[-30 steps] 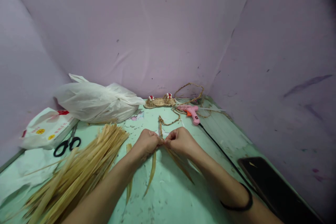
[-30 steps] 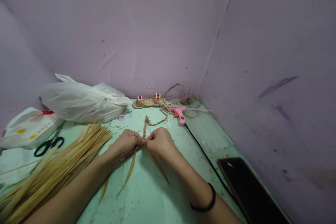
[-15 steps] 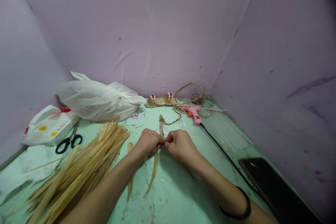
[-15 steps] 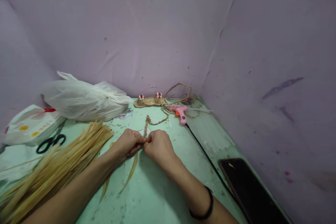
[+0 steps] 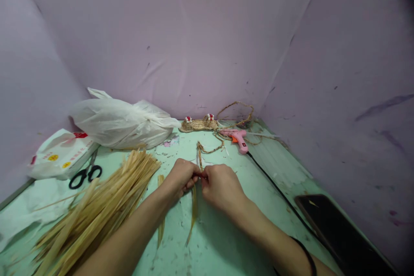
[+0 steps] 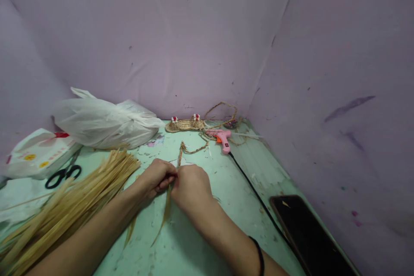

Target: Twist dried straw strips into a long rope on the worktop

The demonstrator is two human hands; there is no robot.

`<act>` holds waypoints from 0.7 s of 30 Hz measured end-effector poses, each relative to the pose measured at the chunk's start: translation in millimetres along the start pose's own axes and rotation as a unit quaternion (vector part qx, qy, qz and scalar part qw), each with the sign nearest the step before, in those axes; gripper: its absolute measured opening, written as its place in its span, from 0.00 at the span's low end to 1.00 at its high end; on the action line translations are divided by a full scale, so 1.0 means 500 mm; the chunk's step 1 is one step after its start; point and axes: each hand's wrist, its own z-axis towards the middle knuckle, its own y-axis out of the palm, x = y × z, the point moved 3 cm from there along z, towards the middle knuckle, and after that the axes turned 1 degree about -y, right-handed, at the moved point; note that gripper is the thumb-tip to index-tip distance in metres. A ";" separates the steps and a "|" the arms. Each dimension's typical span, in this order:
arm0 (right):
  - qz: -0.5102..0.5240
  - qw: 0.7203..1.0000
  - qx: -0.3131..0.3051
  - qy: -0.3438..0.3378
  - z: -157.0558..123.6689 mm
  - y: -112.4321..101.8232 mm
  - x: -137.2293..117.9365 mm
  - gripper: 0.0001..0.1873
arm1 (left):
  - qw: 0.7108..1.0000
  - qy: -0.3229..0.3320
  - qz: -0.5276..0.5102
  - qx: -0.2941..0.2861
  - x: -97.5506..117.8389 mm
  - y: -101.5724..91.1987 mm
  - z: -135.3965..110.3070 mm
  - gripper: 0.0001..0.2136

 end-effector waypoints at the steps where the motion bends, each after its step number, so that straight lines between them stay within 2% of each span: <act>1: -0.014 1.000 -0.008 -0.001 -0.005 0.001 -0.008 0.11 | 1.000 -0.002 -0.001 -0.005 0.000 -0.002 -0.001 0.08; 5: -0.042 0.999 -0.032 -0.006 -0.020 0.003 -0.027 0.12 | 0.999 0.036 -0.007 -0.008 0.007 -0.010 -0.004 0.06; 8: -0.028 0.998 -0.045 -0.020 -0.019 -0.005 -0.022 0.10 | 0.999 0.029 -0.012 -0.021 0.008 -0.017 -0.004 0.04; 10: 0.022 0.999 -0.020 -0.019 -0.007 -0.016 -0.006 0.10 | 0.999 0.023 -0.012 -0.042 0.007 -0.022 -0.002 0.04; 12: 0.122 0.992 0.032 0.007 0.013 -0.024 0.021 0.10 | 0.998 0.032 -0.007 -0.062 0.008 -0.028 0.002 0.05; 13: 0.199 0.978 0.049 0.027 0.025 -0.022 0.035 0.10 | 0.997 0.035 -0.002 -0.067 0.007 -0.030 0.003 0.05; 14: 0.292 0.954 0.037 0.052 0.035 -0.014 0.047 0.09 | 0.997 0.036 0.003 -0.071 0.007 -0.031 0.005 0.06; 16: 0.455 0.883 -0.036 0.105 0.050 0.013 0.059 0.07 | 0.996 0.033 0.014 -0.078 0.005 -0.032 0.008 0.06; 18: 0.546 0.819 -0.112 0.133 0.052 0.038 0.054 0.05 | 0.995 0.038 0.021 -0.085 0.005 -0.030 0.008 0.07; 19: 0.564 0.802 -0.139 0.142 0.049 0.046 0.050 0.04 | 0.995 0.043 0.023 -0.091 0.006 -0.027 0.008 0.07; 20: 0.564 0.797 -0.153 0.148 0.046 0.052 0.045 0.05 | 0.994 0.050 0.029 -0.095 0.006 -0.025 0.008 0.06; 21: 0.552 0.804 -0.155 0.154 0.043 0.055 0.043 0.06 | 0.993 0.056 0.038 -0.094 0.006 -0.024 0.009 0.06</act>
